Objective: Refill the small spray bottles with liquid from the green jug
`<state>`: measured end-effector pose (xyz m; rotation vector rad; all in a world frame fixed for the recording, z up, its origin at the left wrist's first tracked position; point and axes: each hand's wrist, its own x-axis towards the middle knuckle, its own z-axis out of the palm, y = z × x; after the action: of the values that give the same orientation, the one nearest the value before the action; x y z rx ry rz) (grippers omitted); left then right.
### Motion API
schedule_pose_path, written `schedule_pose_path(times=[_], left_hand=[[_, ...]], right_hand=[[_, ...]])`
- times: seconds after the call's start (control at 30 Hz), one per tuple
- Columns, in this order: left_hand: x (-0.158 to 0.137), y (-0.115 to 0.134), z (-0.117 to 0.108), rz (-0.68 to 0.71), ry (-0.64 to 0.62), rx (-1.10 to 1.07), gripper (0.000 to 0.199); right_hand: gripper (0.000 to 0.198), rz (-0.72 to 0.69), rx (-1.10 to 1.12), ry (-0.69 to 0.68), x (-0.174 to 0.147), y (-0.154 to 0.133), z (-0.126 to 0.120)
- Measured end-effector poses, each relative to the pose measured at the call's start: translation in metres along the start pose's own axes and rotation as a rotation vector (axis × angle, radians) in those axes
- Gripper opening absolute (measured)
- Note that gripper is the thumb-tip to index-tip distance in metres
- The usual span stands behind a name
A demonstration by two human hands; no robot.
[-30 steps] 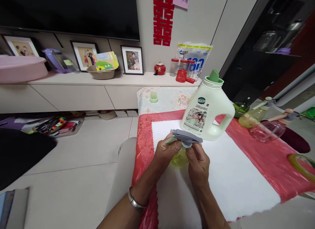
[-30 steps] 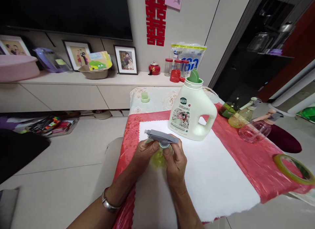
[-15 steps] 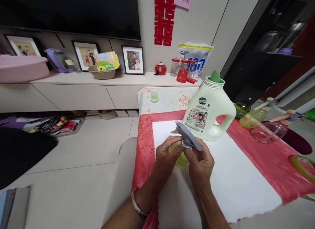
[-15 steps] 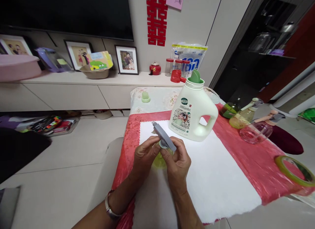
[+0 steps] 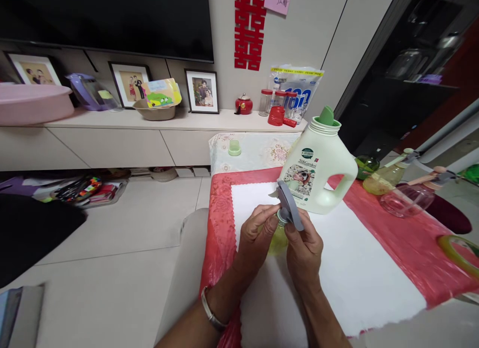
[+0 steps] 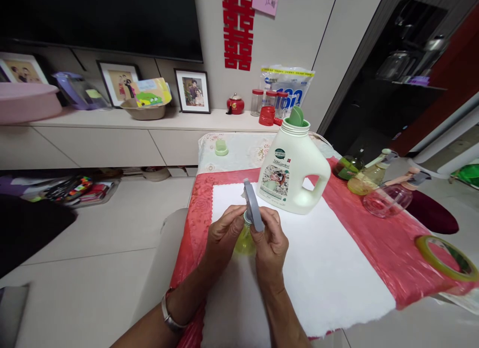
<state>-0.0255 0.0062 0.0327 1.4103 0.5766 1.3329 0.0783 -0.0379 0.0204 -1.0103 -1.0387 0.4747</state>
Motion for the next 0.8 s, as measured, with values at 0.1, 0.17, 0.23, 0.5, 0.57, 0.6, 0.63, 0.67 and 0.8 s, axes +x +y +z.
schedule_pose_path(times=[0.1,0.17,0.23,0.5,0.57,0.6,0.63,0.67,0.8], left_hand=[[-0.0006,0.0010,0.0003,-0.039,0.010,-0.030,0.028],[-0.0009,0.0012,-0.0002,-0.034,0.016,-0.047,0.024],[-0.0012,0.0008,-0.0009,-0.004,0.007,-0.052,0.023],[0.0017,-0.0029,-0.0023,-0.019,-0.022,-0.087,0.024],[0.0021,-0.0030,-0.0019,-0.021,-0.014,-0.093,0.023],[0.0021,-0.0030,-0.0016,-0.019,-0.010,-0.094,0.023],[0.0019,-0.0030,-0.0014,-0.017,-0.008,-0.093,0.023],[0.0018,-0.0031,-0.0012,-0.016,-0.007,-0.092,0.022],[0.0008,-0.0035,-0.0004,-0.017,0.001,-0.107,0.023]], right_hand=[[0.028,0.013,0.024,0.013,-0.0003,-0.0002,-0.0001],[0.029,0.018,0.042,0.022,-0.0007,-0.0003,0.0003],[0.030,0.021,0.062,0.030,-0.0010,-0.0007,0.0013],[0.026,0.025,0.077,0.028,-0.0007,0.0000,0.0022],[0.022,0.020,0.062,0.032,-0.0012,0.0008,0.0011],[0.021,0.017,0.054,0.036,-0.0014,0.0011,0.0007],[0.020,0.015,0.047,0.041,-0.0014,0.0013,0.0006],[0.021,0.013,0.041,0.044,-0.0013,0.0013,0.0006],[0.028,0.007,0.010,0.024,0.0000,0.0001,0.0014]])
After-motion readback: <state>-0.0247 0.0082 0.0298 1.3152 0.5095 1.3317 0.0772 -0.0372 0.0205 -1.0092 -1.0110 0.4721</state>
